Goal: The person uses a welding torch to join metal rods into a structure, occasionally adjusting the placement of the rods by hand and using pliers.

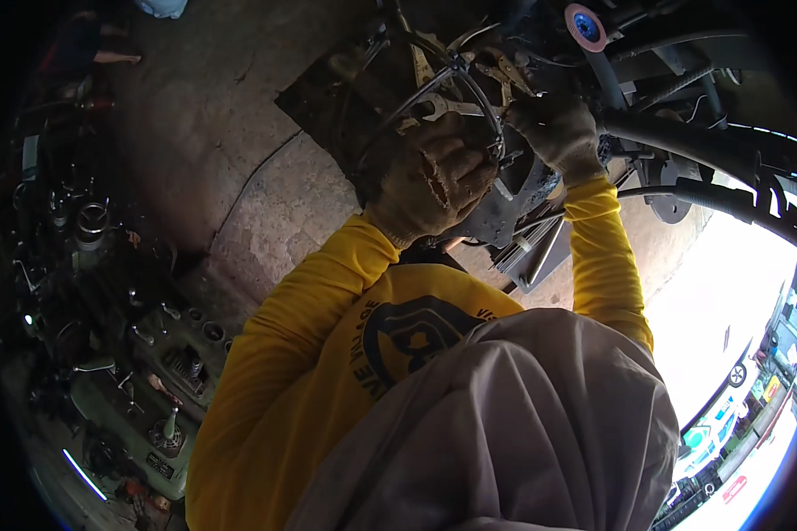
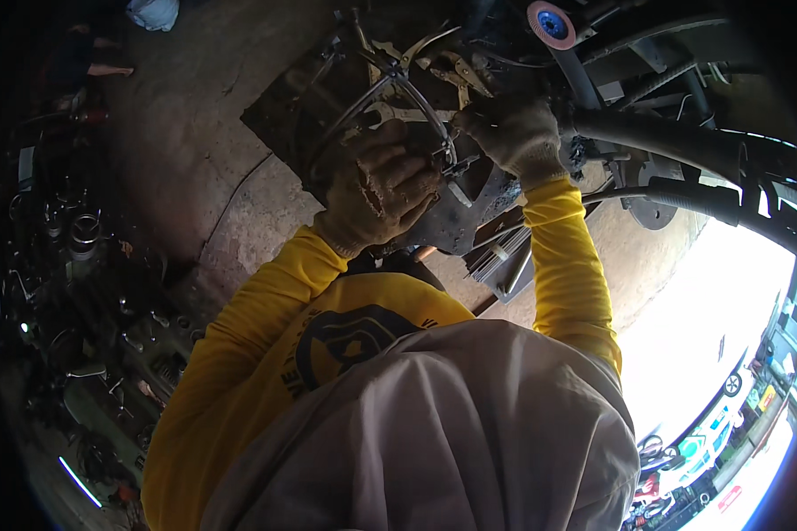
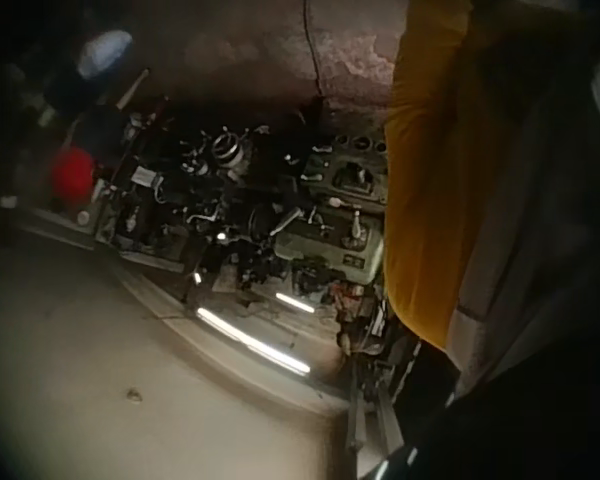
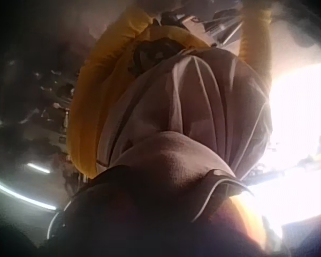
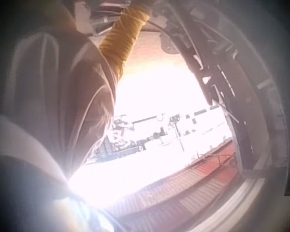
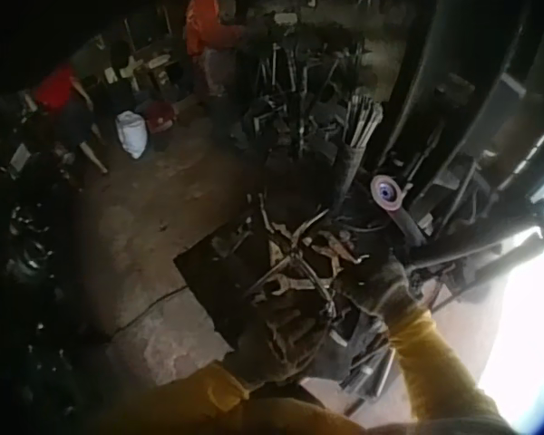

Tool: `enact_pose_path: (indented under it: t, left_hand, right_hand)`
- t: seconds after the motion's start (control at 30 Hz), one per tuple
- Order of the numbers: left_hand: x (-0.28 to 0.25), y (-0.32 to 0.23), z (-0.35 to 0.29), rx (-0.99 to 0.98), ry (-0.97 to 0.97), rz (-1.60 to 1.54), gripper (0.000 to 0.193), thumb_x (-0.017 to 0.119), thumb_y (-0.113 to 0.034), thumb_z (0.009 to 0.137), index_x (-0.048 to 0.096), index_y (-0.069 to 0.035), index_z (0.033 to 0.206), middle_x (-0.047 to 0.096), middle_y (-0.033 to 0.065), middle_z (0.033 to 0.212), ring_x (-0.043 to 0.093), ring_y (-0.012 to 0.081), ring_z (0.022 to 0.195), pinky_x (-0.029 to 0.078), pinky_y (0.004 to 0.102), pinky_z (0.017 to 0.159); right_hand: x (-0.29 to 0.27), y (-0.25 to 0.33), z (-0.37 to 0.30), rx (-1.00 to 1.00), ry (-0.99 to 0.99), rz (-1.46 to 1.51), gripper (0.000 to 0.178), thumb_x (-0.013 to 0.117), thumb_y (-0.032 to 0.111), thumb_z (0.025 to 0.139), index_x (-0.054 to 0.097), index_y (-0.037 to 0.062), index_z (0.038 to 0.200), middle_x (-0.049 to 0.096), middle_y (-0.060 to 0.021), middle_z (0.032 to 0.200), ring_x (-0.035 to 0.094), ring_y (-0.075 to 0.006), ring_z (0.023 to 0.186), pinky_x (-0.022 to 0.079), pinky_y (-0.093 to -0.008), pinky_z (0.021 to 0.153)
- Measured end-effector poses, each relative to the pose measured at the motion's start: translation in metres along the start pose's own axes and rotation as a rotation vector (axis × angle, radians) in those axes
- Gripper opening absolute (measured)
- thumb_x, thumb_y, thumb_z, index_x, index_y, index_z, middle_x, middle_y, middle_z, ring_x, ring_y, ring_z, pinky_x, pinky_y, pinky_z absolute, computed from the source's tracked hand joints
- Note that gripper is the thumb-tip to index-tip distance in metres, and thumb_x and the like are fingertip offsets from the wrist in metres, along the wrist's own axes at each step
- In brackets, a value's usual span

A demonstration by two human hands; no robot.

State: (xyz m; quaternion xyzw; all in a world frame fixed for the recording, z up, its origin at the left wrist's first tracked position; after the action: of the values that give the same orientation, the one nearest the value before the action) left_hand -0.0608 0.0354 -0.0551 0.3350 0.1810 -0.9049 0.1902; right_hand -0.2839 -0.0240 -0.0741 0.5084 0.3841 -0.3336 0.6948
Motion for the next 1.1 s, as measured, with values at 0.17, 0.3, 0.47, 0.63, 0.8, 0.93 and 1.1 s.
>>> enact_pose_path:
  t: [0.17,0.3,0.47,0.63,0.8,0.93,1.1]
  left_hand:
    - [0.004,0.004,0.005,-0.014,0.07,-0.059,0.021,0.074,-0.026,0.078,0.074,-0.015,0.096,0.071,0.0018,0.096,0.066,0.0206,0.093,0.052,0.0445,0.098]
    - [-0.002,0.005,0.017,-0.031,0.093,-0.072,0.018,0.074,-0.023,0.076,0.073,-0.015,0.093,0.072,0.0021,0.096,0.068,0.0207,0.091,0.053,0.0451,0.099]
    - [0.003,0.008,0.008,-0.035,0.076,-0.051,0.021,0.075,-0.023,0.078,0.074,-0.017,0.098,0.07,0.001,0.103,0.063,0.022,0.101,0.053,0.045,0.099]
    - [0.012,0.008,-0.008,-0.057,0.036,-0.042,0.025,0.077,-0.024,0.078,0.072,-0.017,0.102,0.068,0.0009,0.112,0.061,0.0259,0.112,0.052,0.0466,0.098]
    - [0.009,0.005,0.001,-0.051,0.203,-0.083,0.027,0.075,-0.024,0.079,0.069,-0.013,0.103,0.07,0.0062,0.105,0.066,0.0302,0.106,0.053,0.0514,0.095]
    - [0.002,0.006,0.011,-0.044,0.125,-0.151,0.027,0.074,-0.023,0.08,0.068,-0.012,0.103,0.069,0.006,0.099,0.067,0.0298,0.1,0.052,0.0518,0.095]
    - [-0.002,0.008,0.005,-0.011,0.069,-0.107,0.027,0.075,-0.023,0.081,0.068,-0.012,0.105,0.068,0.0052,0.098,0.066,0.0279,0.097,0.052,0.052,0.099]
  right_hand:
    - [0.001,-0.003,0.011,-0.076,0.023,0.076,0.023,0.079,0.033,0.087,0.081,0.0114,0.095,0.075,-0.0125,0.083,0.073,-0.0312,0.074,0.058,-0.0394,0.068]
    - [0.002,0.002,0.02,-0.168,-0.029,0.063,0.023,0.082,0.031,0.084,0.081,0.0103,0.093,0.075,-0.0121,0.081,0.072,-0.0301,0.072,0.057,-0.0392,0.067]
    - [-0.005,0.008,0.036,-0.234,0.023,0.035,0.022,0.083,0.032,0.083,0.082,0.0113,0.09,0.075,-0.0112,0.084,0.071,-0.0291,0.071,0.056,-0.0383,0.065]
    - [-0.003,0.017,0.072,-0.341,0.181,-0.046,0.023,0.079,0.035,0.087,0.081,0.0128,0.093,0.076,-0.0092,0.091,0.071,-0.0286,0.078,0.056,-0.0381,0.069]
    - [0.008,0.027,0.114,-0.334,0.337,-0.363,0.04,0.066,0.052,0.088,0.078,0.0207,0.11,0.072,-0.0067,0.117,0.069,-0.0292,0.103,0.056,-0.0434,0.083]
    - [0.02,0.055,0.173,-0.523,0.187,-0.323,0.036,0.061,0.046,0.09,0.078,0.0205,0.109,0.074,-0.0071,0.104,0.069,-0.0324,0.102,0.055,-0.045,0.085]
    - [0.038,0.089,0.213,-0.546,0.391,-0.518,0.04,0.057,0.05,0.093,0.078,0.0205,0.11,0.075,-0.0088,0.094,0.069,-0.0335,0.098,0.054,-0.0454,0.087]
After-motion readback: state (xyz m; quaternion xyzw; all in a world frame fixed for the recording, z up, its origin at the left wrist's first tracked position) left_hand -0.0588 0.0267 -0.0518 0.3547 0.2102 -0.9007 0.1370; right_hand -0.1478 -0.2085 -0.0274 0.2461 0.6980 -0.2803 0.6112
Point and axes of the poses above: each hand's wrist, its own z-axis towards the middle knuckle, its own x-axis out of the palm, y = z × x, the point moved 4 cm from there along z, towards the middle knuckle
